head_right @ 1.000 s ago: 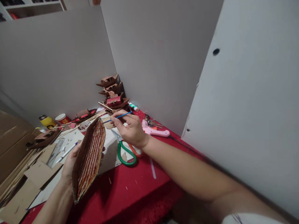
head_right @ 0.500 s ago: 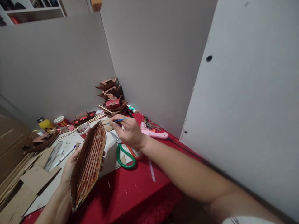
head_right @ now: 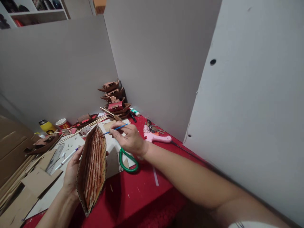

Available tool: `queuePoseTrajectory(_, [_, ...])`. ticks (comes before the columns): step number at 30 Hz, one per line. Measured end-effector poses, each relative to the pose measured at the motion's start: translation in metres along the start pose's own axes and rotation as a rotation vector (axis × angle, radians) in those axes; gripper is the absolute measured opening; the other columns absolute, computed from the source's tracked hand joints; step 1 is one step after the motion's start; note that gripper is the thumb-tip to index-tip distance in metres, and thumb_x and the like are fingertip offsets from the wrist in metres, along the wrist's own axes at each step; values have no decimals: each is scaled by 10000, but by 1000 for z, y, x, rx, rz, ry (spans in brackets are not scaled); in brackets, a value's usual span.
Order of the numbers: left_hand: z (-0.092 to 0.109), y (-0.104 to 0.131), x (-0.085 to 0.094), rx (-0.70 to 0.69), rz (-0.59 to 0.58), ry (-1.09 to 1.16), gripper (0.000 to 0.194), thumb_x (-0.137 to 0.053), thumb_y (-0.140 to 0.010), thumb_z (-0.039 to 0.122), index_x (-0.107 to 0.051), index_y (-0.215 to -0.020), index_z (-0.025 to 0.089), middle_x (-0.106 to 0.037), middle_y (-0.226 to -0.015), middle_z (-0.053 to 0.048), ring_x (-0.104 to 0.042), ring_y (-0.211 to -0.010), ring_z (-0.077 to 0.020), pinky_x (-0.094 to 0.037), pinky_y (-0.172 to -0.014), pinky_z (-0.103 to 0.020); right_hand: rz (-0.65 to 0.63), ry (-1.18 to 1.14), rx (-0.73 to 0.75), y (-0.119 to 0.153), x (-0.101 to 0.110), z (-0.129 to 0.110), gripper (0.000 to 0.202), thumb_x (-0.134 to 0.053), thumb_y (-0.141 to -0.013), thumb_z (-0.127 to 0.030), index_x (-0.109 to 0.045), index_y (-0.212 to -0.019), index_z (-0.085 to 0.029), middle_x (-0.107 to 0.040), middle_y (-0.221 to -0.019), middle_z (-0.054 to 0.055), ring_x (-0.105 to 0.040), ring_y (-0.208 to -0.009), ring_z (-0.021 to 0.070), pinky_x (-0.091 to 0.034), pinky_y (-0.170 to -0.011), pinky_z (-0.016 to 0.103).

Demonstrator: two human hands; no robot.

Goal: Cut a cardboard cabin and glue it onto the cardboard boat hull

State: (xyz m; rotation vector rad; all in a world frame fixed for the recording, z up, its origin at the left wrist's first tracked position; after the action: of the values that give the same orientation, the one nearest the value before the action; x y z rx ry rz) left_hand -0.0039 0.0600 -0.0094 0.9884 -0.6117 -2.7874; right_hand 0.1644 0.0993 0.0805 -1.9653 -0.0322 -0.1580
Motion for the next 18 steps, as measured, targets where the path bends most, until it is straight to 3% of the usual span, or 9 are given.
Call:
queuePoseTrajectory(10, [6, -1, 5, -17, -3, -35, 433, -487, -907, 300, -599, -1291, 133, -777, -871, -120, -748, -786, -303, -613, -680, -391, 62, -31, 8, 1, 1, -5, 117, -551, -916, -129, -646, -973, -168, -716, -896, 45, -674, -726, 111, -569, -664, 227])
queuePoseTrajectory(14, [9, -3, 7, -47, -56, -47, 455, -522, -892, 300, -587, -1299, 109, -775, -900, -132, -749, -769, -290, -614, -680, -375, 12, -43, 6, 5, -7, -4, 98, -553, -912, -144, -649, -927, -156, -705, -836, 42, -663, -680, 114, -557, -605, 224])
queuePoseTrajectory(18, [6, -7, 5, 6, -114, -65, 467, -470, -924, 379, -622, -1235, 65, -769, -834, -162, -744, -677, -285, -613, -604, -373, -42, -81, 19, 10, -14, -9, 105, -555, -913, -167, -659, -904, -154, -703, -803, 48, -662, -654, 126, -558, -604, 245])
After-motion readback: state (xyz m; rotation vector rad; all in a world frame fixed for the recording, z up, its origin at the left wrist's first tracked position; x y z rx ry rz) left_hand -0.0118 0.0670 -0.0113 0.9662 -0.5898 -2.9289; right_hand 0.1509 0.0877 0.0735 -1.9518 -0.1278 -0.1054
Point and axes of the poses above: each hand's wrist, its own y-axis away from the middle knuckle, its own x-axis out of the back of the hand, z = x × y, the point moved 8 cm from there along -y, towards the middle knuckle
